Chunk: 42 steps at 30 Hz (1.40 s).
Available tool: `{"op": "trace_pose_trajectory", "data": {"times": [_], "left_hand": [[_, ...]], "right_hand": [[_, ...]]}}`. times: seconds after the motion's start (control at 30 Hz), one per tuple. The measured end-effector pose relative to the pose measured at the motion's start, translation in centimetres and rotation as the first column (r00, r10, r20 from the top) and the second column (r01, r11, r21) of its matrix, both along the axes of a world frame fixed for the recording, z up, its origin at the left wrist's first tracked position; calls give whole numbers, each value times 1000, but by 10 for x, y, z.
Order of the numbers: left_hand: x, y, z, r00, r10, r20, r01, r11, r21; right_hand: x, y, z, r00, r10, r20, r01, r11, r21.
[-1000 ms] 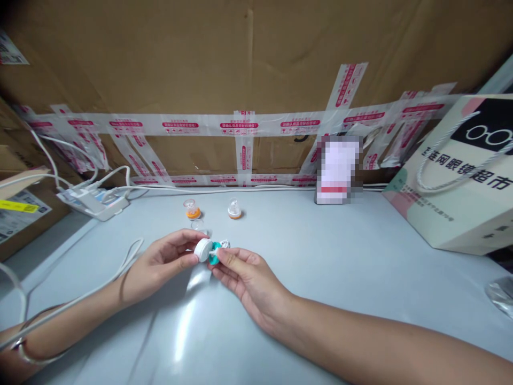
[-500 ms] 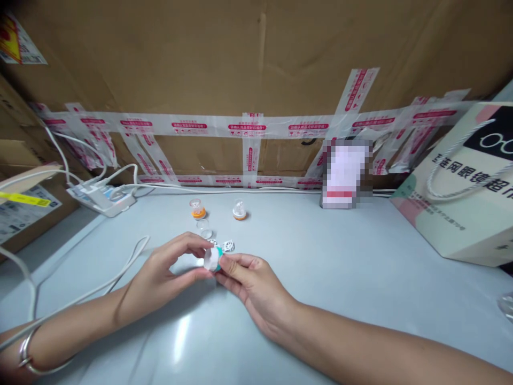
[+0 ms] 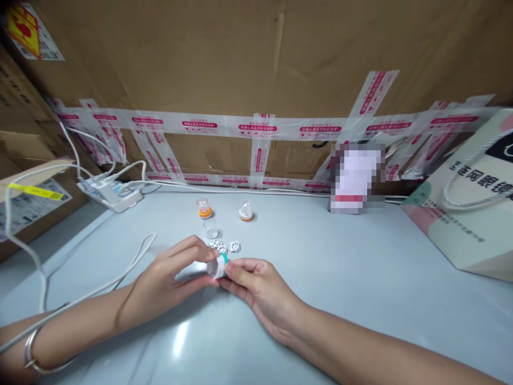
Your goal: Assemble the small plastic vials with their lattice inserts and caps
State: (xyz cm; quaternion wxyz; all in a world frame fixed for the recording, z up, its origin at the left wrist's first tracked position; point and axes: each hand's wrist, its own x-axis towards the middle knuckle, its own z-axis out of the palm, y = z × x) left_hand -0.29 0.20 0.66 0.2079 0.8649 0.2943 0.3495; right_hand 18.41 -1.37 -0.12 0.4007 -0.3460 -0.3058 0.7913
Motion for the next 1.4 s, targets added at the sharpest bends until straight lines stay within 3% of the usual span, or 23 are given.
{"op": "trace_pose_trajectory", "data": {"times": [0.27,0.53,0.8,1.2,1.3,1.4], "left_hand": [[0,-1,-1,1000,13,24,-12,1000,-5],[-3,13,-4,999,27,35,-21,985,-174],[-4,14,-8,997,1,78,24,950,-312],[3,5,1,996,-29,85,47,975,-217],[4,5,4,991,-39,131,78,950,-304],[7,6,6,981,34,189,61,877,-476]], "right_hand": [[1,-1,-1,1000,25,15,-25,999,-26],[3,3,3,997,-20,-70,5,979,-202],[5,3,5,997,30,-77,-45,979,-198],[1,0,9,992,70,109,-55,989,-140],[2,-1,11,992,36,118,-16,986,-166],[2,0,11,989,26,143,-1,986,-169]]}}
